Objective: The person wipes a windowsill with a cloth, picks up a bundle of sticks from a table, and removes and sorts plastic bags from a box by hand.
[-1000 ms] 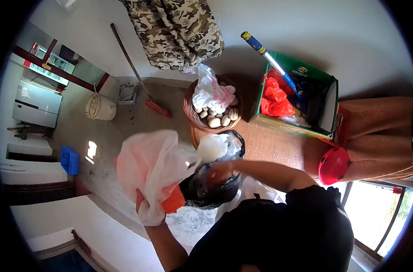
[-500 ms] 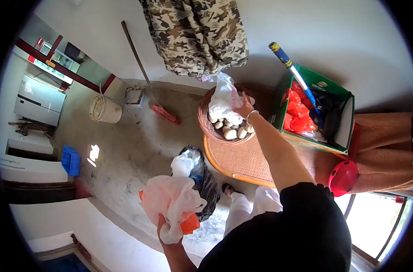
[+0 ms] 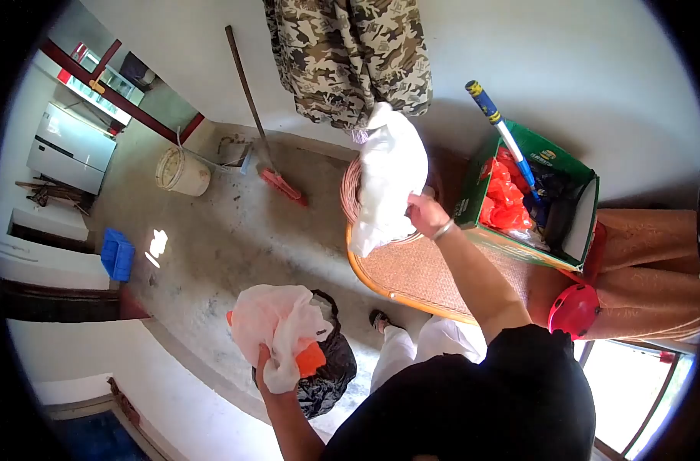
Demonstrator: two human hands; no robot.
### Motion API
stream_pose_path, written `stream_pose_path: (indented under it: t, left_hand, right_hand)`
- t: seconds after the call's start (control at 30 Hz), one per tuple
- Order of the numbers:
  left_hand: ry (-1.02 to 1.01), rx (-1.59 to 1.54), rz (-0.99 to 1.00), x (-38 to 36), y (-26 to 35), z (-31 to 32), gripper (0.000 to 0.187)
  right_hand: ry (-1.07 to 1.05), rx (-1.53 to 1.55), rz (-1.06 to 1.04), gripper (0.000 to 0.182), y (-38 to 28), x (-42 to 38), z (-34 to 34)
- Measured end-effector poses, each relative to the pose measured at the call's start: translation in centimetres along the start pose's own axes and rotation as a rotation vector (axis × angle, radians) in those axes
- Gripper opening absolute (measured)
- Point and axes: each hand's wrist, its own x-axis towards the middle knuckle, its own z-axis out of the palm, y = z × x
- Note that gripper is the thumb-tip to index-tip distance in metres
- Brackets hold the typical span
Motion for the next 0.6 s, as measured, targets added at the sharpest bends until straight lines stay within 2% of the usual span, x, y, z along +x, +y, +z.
stream_pose_path:
  t: [0.03,0.07,0.1,0.13,0.2,0.23,0.33,0.4,0.43,0.5,0.53,0.57,0.6]
  left_hand:
    - [-0.007,-0.001,0.005,-0.3,-0.1,0.8,0.042]
    - [-0.037,0.124,0.052,-0.5,-0.3,2.0,0.045]
    - [-0.068,0.249,0.098,-0.8,-0.6,2.9,0.048]
    - [-0.08,0.248,0.099,-1.0,-0.8,3.2,0.048]
    - [-0.121,-0.043,-0.071,-1.3,-1.0,3.4,0.044]
    - [-0.13,-0.04,-0.071,-1.6,-1.4,3.9,0.044]
    - [-0.201,0.006,-0.039,-2.3,-2.2,5.8,0.045]
    - [-0.295,0.224,0.025,-2.6,-2.8,7.5,0.045]
    - [-0.296,0.226,0.032,-3.0,-3.1,8.5,0.045]
    - [-0.242,0.052,-0.043,-3.8,-3.8,10.4,0.045]
    - [-0.267,0.12,-0.011,-4.0,-4.2,11.1,0.046]
    - [-0.269,0.123,-0.005,-4.5,-4.3,12.1,0.046]
    - [-0.327,0.212,0.074,-5.1,-4.4,13.3,0.046]
  right_hand:
    - [-0.157,0.144,-0.078,0.033,-0.7,-1.7,2.1]
    - [-0.221,0.174,-0.103,0.034,-1.4,-3.0,3.1]
    - [-0.239,0.184,-0.122,0.034,-2.0,-4.4,4.0]
    - [-0.257,0.194,-0.15,0.034,-2.6,-5.6,4.8]
    - [-0.255,0.192,-0.195,0.034,-3.6,-8.2,5.9]
    - [-0.249,0.186,-0.213,0.034,-4.2,-9.1,5.9]
    - [-0.204,0.154,-0.269,0.035,-6.2,-12.2,6.1]
    - [-0.174,0.131,-0.305,0.035,-7.5,-14.6,6.3]
    - [-0.167,0.119,-0.323,0.035,-8.5,-15.7,6.4]
    - [-0.247,0.132,-0.384,0.035,-10.4,-18.3,7.8]
    - [-0.4,0.196,-0.452,0.042,-11.3,-19.3,9.0]
    - [-0.406,0.199,-0.456,0.042,-10.8,-18.4,7.2]
    - [-0.395,0.182,-0.375,0.038,-9.1,-15.7,3.4]
